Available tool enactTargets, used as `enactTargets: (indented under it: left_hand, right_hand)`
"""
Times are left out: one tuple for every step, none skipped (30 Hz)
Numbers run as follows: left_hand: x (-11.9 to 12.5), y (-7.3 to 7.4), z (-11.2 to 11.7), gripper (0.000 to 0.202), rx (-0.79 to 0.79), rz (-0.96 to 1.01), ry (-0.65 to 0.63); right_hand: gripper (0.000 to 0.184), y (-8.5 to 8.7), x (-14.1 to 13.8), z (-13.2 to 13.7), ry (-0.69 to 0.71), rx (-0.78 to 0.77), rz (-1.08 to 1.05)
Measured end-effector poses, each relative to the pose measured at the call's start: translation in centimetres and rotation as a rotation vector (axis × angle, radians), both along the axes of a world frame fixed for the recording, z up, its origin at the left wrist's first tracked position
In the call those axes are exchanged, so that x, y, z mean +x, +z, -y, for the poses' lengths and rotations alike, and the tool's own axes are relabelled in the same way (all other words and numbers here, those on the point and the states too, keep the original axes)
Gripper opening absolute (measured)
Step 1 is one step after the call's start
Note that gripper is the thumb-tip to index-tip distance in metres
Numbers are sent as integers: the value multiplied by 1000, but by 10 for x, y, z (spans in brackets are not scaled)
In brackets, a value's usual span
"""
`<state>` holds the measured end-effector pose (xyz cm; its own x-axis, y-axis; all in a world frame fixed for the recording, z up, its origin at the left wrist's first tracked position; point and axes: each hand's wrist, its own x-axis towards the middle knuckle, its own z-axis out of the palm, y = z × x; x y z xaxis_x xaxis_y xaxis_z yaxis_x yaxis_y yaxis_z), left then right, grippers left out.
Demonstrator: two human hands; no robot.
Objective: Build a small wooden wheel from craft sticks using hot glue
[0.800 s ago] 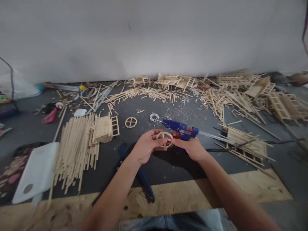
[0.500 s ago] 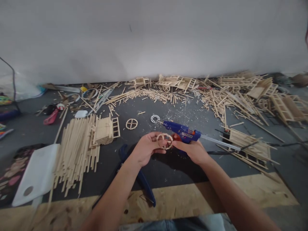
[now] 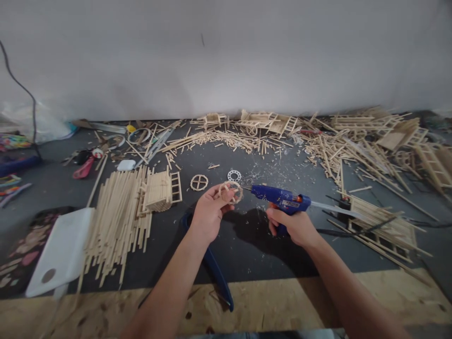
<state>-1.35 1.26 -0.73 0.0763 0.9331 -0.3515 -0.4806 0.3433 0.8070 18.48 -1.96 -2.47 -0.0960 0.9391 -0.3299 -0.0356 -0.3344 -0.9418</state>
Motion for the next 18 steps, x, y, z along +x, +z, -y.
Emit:
enactTargets:
  left_hand:
    - [0,0,0,27,2,2,3]
    - [0,-1,0,27,3,3,1]
    - [-1,-1,0,27,2,4,-3]
    - [-1,-1,0,27,-1,5,-8]
    - [-1,-1,0,28,-4,5,-11]
    - [-1,-1,0,28,-7,5,-13]
    - [-1,0,0,29,-8,4,-12]
    - [-1,0,0,29,-8,1,-10]
    - [0,0,1,29,-9,-2,-9]
    - [0,1,1,29,-10,-6,-9]
    - [0,1,1,29,-10,-11,-9]
    - [0,1,1,29,-11,-14,-9]
    - [-1,1,0,29,-11,-17,-10]
    - [-1,1,0,29,-10,-18,-11]
    - [-1,0,0,29,-8,-18,-14]
    - [-1,0,0,28,-6,-18,-16]
    - [-1,0,0,28,-4,-17,-18]
    - [-1,-1,0,27,-4,-16,-17]
  right_hand:
    - [31,0,0,0,-1,-2,11]
    - [31,0,0,0,-3,-2,21]
    - [31,0,0,0,-4,-2,30]
    - [31,0,0,-1,-1,-3,39]
    - [31,0,0,-1,3,-4,48]
    - [30,0,0,-1,6,-7,60]
    - [30,0,1,0,11,-11,74]
    - [30,0,1,0,12,-15,89]
    - [29,1,0,0,12,-19,102]
    - [29,2,0,0,11,-23,109]
    - [29,3,0,0,5,-25,109]
    - [29,4,-1,0,0,-26,106]
    - [28,5,-2,0,-6,-26,100]
    - [28,6,-3,0,-15,-26,93]
    - [28,7,-4,0,-24,-27,86]
    - [28,8,-4,0,-33,-29,82]
    - [28,8,-4,0,-37,-33,78]
    - [28,7,-4,0,-38,-35,77]
